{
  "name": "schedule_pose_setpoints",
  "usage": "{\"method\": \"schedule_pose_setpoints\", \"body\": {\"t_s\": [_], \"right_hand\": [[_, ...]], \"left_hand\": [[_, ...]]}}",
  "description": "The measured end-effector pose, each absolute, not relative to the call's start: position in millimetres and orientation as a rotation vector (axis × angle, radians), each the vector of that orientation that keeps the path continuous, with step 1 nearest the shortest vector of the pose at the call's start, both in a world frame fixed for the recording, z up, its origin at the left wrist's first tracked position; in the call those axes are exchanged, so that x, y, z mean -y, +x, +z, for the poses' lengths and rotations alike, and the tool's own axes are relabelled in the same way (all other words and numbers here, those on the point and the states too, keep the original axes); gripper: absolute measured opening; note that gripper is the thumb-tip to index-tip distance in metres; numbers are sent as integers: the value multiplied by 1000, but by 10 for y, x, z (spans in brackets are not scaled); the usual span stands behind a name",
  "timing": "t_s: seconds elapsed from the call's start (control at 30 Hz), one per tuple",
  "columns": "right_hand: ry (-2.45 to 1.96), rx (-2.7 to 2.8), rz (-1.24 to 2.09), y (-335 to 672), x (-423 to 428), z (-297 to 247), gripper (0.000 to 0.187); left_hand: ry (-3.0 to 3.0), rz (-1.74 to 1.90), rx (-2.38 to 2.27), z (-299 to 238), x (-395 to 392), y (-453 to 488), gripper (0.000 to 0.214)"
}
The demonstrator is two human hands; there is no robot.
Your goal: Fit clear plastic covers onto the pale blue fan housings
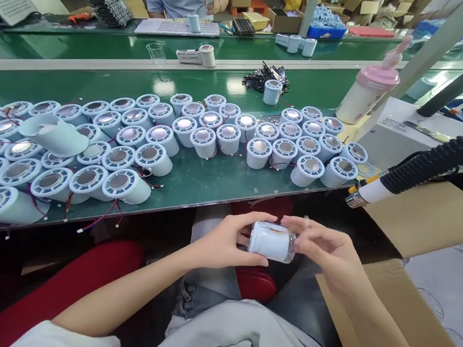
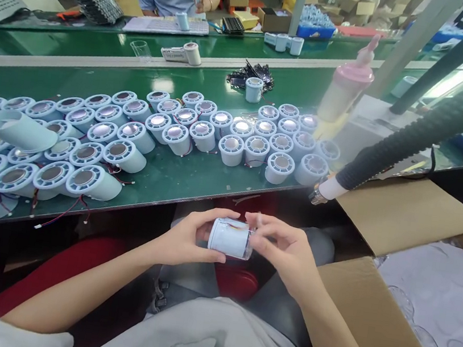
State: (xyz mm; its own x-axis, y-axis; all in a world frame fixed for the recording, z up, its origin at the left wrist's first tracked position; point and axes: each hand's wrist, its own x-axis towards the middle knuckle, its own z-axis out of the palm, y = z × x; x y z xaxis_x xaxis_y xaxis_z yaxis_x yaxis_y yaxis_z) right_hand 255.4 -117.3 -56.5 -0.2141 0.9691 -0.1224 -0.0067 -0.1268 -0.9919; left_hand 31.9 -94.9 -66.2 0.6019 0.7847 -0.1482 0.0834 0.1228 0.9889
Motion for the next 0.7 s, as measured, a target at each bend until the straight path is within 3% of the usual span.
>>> {"method": "schedule_pose_setpoints", "body": {"t_s": [0.03,0.13,0.2,0.47,0.7], "right_hand": [[-1165,1421,1410,2565,1199,-555,12],[-1221,1801,1097,2587,1298,-533,35],[-1248,1862,1007,2600,1348,-532,35],[-1221,1714,1315,2676,1359,-510,38],[-1193,1680,1311,2659,1389,-489,39]], "left_hand": [[1298,609,-811,-645,962,322,71],[1143,593,-800,-608,999,314,70],[1137,556,-793,-579,1019,302,73],[1415,575,-773,-457,1044,269,79],[1424,602,-728,-434,1054,255,79]]}}
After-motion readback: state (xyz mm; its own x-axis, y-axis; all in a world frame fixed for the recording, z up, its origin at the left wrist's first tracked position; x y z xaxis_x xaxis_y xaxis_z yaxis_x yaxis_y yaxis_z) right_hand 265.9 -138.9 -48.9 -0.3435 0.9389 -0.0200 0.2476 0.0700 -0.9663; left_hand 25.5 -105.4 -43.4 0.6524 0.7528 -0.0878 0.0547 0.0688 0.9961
